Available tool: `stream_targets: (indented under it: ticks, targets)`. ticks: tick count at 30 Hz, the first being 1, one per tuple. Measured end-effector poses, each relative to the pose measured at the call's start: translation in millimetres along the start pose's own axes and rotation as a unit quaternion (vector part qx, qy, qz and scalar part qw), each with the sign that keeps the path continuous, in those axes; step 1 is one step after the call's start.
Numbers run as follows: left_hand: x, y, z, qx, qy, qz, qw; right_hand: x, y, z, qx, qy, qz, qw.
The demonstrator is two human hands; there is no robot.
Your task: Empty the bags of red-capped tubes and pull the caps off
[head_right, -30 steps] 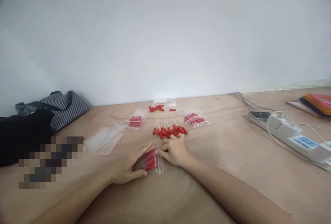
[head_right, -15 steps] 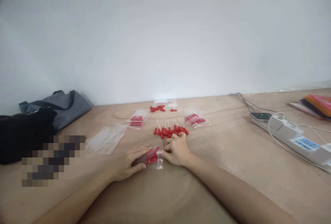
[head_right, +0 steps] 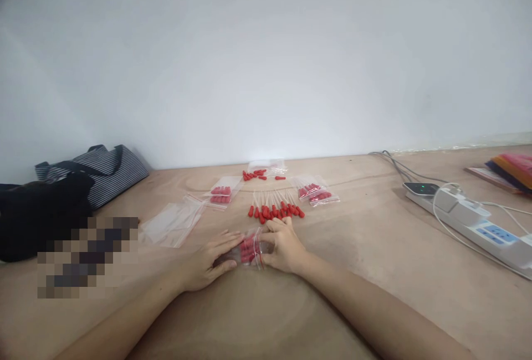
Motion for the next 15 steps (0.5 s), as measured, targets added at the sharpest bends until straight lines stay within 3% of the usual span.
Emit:
stream_targets:
  ticks: [3, 7, 15]
  targets:
    - [1.3, 0.4, 0.2, -0.006, 0.003, 0.013, 1.000, -4.0, -0.9, -3.2, 0.016, -0.034, -0.009, 0.999]
    - [1.8, 0.3, 0.4, 0.001, -0.004, 0.011, 1.000, -5.9, -2.2, -2.9, -0.019, -0.051, -0.039, 0.998]
    - [1.7, 0.4, 0.1, 0.007, -0.012, 0.006, 1.000, -5.5, -3.2, -9.7, -0.029, -0.004, -0.070, 0.997]
Point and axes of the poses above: each hand's wrist, its own y-axis away from the middle knuckle, its own x-axis out of the back of the hand, z = x × y, the point moved 7 cm from there along -y, towards the middle knuckle, and after that the axes turned 8 degrees about y, right-handed, at the moved point
